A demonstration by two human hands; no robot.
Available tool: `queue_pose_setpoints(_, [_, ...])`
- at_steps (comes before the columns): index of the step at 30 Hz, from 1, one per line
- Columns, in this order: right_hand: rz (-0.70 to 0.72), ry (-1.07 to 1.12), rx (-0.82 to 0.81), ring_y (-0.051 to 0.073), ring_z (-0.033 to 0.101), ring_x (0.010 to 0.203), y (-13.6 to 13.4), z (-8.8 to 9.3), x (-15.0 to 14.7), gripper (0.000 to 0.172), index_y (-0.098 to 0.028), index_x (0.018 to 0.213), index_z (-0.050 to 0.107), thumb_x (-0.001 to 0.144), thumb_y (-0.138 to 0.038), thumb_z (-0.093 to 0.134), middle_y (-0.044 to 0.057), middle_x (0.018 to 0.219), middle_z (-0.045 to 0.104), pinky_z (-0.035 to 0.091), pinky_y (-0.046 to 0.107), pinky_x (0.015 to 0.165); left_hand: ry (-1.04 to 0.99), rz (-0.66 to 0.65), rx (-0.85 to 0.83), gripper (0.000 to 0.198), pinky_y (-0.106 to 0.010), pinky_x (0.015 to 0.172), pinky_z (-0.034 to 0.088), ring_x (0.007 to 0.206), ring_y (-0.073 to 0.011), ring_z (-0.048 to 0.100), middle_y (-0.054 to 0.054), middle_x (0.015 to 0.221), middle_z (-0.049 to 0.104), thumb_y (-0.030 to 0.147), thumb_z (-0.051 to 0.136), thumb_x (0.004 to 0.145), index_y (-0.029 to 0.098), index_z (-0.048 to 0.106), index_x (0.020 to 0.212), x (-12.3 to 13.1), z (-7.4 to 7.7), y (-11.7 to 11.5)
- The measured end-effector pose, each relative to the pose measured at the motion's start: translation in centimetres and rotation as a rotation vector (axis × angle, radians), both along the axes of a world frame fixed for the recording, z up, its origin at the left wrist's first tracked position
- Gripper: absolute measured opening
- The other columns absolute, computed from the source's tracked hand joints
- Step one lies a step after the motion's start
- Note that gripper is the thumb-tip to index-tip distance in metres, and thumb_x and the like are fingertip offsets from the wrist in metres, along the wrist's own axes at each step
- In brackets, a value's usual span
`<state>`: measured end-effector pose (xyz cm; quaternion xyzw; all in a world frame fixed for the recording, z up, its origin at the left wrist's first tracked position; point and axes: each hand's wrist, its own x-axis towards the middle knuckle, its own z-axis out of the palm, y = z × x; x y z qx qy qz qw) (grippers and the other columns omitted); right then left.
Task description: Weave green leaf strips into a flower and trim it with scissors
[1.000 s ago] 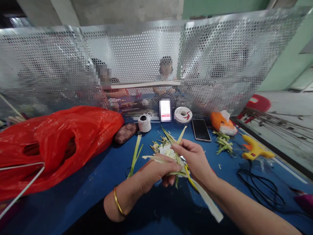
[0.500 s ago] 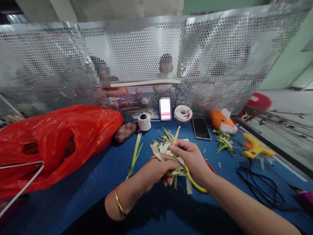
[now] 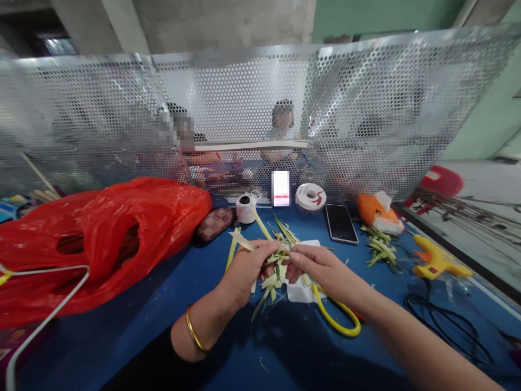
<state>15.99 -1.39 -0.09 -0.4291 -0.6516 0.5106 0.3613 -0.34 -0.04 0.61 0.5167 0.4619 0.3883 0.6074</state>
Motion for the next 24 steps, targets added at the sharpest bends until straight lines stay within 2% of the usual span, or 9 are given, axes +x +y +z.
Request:
queue_pose_setpoints(2, [0.023,-0.078,0.039,0.014,0.056,0.060,-0.1,0.0,0.1,0.034,-0.017,0.067,0.059,0.087,-0.043,0.051,0.001,0.061,0.059,0.044,0.027,0.063,-0.032,-0.005,-0.016,0.028,-0.022,0.041,0.021,0.039,-0.0073,0.029,0.006,0.040,0.038,0.040,0.061,0.076,0.015,0.064,0.063,-0.2,0.0,0.2])
queue_pose_setpoints(5, [-0.036,-0.158,0.133,0.012,0.047,0.051,-0.1,-0.3,0.4,0.032,-0.018,0.065,0.056,0.089,-0.038,0.048,-0.003,0.052,0.049,0.037,0.024,0.053,-0.085,0.021,-0.095,0.023,-0.021,0.045,0.024,0.043,-0.0075,0.037,0.003,0.049,0.050,0.037,0.064,0.073,0.015,0.066,0.066,-0.2,0.1,0.2])
queue_pose_setpoints(7, [-0.066,-0.216,0.206,0.011,0.044,0.052,0.0,-0.5,0.7,0.035,-0.019,0.060,0.051,0.090,-0.037,0.047,-0.003,0.052,0.045,0.033,0.024,0.052,-0.123,0.045,-0.126,0.020,-0.021,0.046,0.026,0.045,-0.0077,0.040,0.002,0.053,0.052,0.035,0.065,0.071,0.016,0.065,0.066,-0.2,0.2,0.0])
queue_pose_setpoints(10, [-0.091,-0.293,0.310,0.012,0.043,0.055,0.2,-0.5,1.3,0.038,-0.019,0.056,0.046,0.090,-0.036,0.048,-0.003,0.055,0.045,0.032,0.024,0.054,-0.155,0.031,-0.103,0.020,-0.022,0.043,0.019,0.040,-0.0053,0.028,0.006,0.045,0.041,0.031,0.067,0.070,0.016,0.060,0.058,-0.2,0.4,-0.1])
queue_pose_setpoints(13, [-0.096,-0.330,0.328,0.012,0.044,0.056,0.3,-0.4,1.7,0.035,-0.018,0.061,0.053,0.091,-0.036,0.047,-0.003,0.057,0.046,0.032,0.025,0.054,-0.163,0.017,-0.074,0.025,-0.024,0.042,0.012,0.039,-0.0041,0.019,0.008,0.042,0.032,0.031,0.068,0.069,0.017,0.055,0.053,-0.4,0.5,0.0])
queue_pose_setpoints(16, [-0.113,-0.344,0.298,0.012,0.044,0.056,0.6,-0.5,2.0,0.034,-0.018,0.064,0.058,0.091,-0.037,0.048,-0.002,0.057,0.047,0.032,0.025,0.053,-0.169,0.024,-0.081,0.028,-0.025,0.043,0.009,0.040,-0.0039,0.016,0.009,0.042,0.027,0.034,0.069,0.068,0.017,0.052,0.053,-0.6,0.2,0.3])
queue_pose_setpoints(20, [-0.109,-0.371,0.272,0.012,0.045,0.054,1.0,-0.6,2.2,0.032,-0.017,0.069,0.065,0.089,-0.036,0.049,-0.003,0.054,0.049,0.033,0.024,0.052,-0.174,0.055,-0.065,0.025,-0.024,0.043,0.009,0.041,-0.0034,0.016,0.010,0.043,0.026,0.036,0.068,0.069,0.013,0.061,0.062,-0.8,-0.3,0.6])
queue_pose_setpoints(24, [-0.118,-0.451,0.320,0.013,0.046,0.053,1.4,-0.8,2.5,0.033,-0.018,0.069,0.068,0.090,-0.034,0.048,-0.002,0.053,0.050,0.034,0.025,0.051,-0.186,0.061,-0.060,0.026,-0.022,0.042,0.010,0.040,-0.0027,0.016,0.010,0.043,0.026,0.037,0.067,0.071,0.011,0.065,0.068,-0.7,-0.5,0.8])
